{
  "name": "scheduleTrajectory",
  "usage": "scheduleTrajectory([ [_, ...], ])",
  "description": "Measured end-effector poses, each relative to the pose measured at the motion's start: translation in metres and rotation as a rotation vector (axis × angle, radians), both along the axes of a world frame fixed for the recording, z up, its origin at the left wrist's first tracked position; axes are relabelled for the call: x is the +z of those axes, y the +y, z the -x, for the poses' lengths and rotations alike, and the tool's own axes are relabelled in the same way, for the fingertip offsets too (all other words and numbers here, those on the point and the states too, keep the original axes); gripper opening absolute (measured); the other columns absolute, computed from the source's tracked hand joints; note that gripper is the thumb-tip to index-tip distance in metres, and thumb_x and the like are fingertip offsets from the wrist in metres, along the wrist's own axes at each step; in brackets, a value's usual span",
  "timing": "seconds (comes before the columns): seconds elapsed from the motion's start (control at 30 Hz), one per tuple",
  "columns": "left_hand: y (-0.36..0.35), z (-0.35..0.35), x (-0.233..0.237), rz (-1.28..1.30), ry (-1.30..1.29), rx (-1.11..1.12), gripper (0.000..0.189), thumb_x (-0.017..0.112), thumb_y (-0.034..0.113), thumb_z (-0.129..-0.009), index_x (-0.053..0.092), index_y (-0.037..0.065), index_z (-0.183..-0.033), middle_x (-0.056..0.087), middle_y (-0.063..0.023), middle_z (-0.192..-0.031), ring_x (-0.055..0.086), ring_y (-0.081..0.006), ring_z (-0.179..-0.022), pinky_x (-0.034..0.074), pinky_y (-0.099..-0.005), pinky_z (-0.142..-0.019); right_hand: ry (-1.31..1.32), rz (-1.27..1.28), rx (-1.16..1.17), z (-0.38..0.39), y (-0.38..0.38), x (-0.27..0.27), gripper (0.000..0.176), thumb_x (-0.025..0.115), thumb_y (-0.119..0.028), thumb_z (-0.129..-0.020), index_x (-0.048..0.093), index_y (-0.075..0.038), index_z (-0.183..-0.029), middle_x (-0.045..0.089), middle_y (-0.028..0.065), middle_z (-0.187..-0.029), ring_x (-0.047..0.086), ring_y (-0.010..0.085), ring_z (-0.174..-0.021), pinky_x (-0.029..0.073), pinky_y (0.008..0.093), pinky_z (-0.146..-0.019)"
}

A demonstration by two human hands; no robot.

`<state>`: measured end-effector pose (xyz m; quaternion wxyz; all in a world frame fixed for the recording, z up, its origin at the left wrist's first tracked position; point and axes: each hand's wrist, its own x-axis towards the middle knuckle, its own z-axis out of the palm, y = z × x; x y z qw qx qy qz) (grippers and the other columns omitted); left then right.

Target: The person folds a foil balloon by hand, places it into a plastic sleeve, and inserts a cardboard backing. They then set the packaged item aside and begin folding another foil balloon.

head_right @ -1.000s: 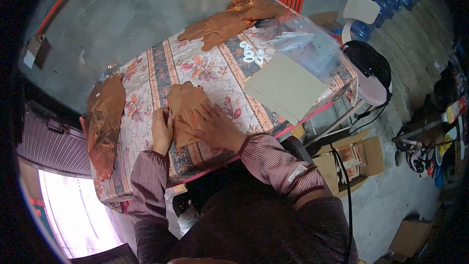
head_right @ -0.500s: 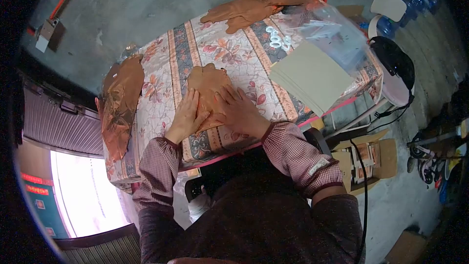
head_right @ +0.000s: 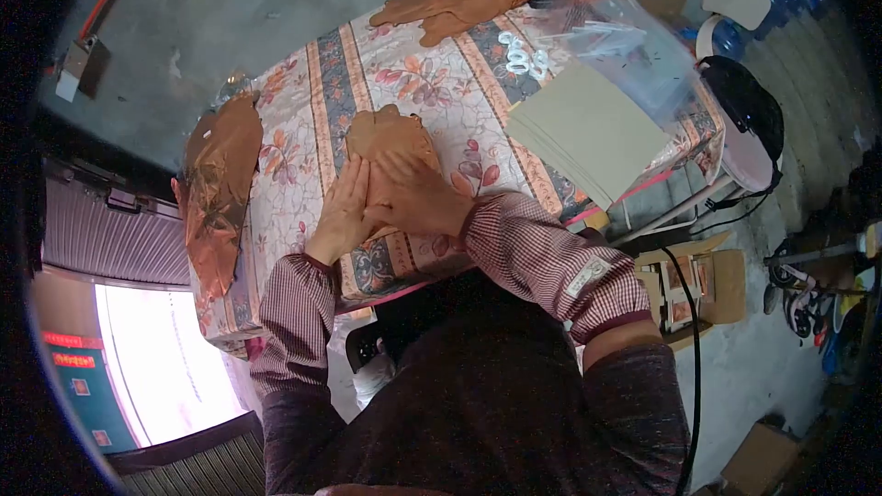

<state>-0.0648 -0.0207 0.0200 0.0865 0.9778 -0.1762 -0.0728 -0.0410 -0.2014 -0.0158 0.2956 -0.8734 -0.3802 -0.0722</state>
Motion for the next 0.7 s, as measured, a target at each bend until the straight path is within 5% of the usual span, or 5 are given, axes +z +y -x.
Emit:
scheduleTrajectory([
  [0.17,-0.007,0.004,0.001,0.013,-0.016,0.035,0.077,0.047,0.045,-0.092,0.019,-0.003,-0.144,0.016,-0.0223,-0.151,0.013,-0.0344,-0.141,0.014,-0.0414,-0.114,-0.445,0.098,-0.074,-0.018,-0.038,0.001,0.060,0.054,-0.037,-0.086,0.042,0.003,-0.128,0.047,0.0232,-0.127,0.043,0.0374,-0.120,0.035,0.0435,-0.098],
  [0.23,-0.006,0.001,0.002,0.009,-0.039,0.046,0.078,0.047,0.048,-0.092,0.019,-0.003,-0.144,0.016,-0.0226,-0.151,0.014,-0.0342,-0.141,0.014,-0.0415,-0.113,0.015,0.135,-0.192,-0.025,-0.052,0.041,0.043,0.057,-0.028,-0.085,0.051,0.003,-0.115,0.052,0.0229,-0.117,0.048,0.0384,-0.110,0.040,0.0423,-0.091],
  [0.47,-0.004,0.001,-0.006,0.046,-0.073,0.040,0.077,0.047,0.049,-0.092,0.022,-0.002,-0.143,0.018,-0.0223,-0.150,0.015,-0.0340,-0.141,0.015,-0.0421,-0.113,0.149,-0.157,-0.399,-0.019,-0.066,0.034,0.034,0.060,-0.020,-0.084,0.057,0.008,-0.103,0.060,0.0272,-0.097,0.057,0.0412,-0.094,0.046,0.0424,-0.080],
  [0.57,-0.004,0.002,-0.006,0.059,-0.071,0.045,0.077,0.048,0.049,-0.091,0.022,-0.001,-0.143,0.018,-0.0223,-0.150,0.015,-0.0338,-0.141,0.016,-0.0419,-0.113,0.412,-0.117,-0.393,-0.015,-0.059,0.040,0.030,0.067,-0.022,-0.080,0.063,0.004,-0.095,0.066,0.0150,-0.075,0.062,0.0260,-0.064,0.046,0.0358,-0.058],
  [0.7,-0.002,0.001,-0.007,0.084,-0.075,0.048,0.078,0.049,0.049,-0.090,0.022,0.000,-0.144,0.019,-0.0219,-0.150,0.016,-0.0332,-0.141,0.017,-0.0419,-0.113,0.751,-0.161,-0.318,-0.042,-0.050,0.030,0.026,0.067,-0.019,-0.083,0.064,0.004,-0.095,0.067,0.0107,-0.077,0.062,0.0167,-0.065,0.047,0.0304,-0.056],
])
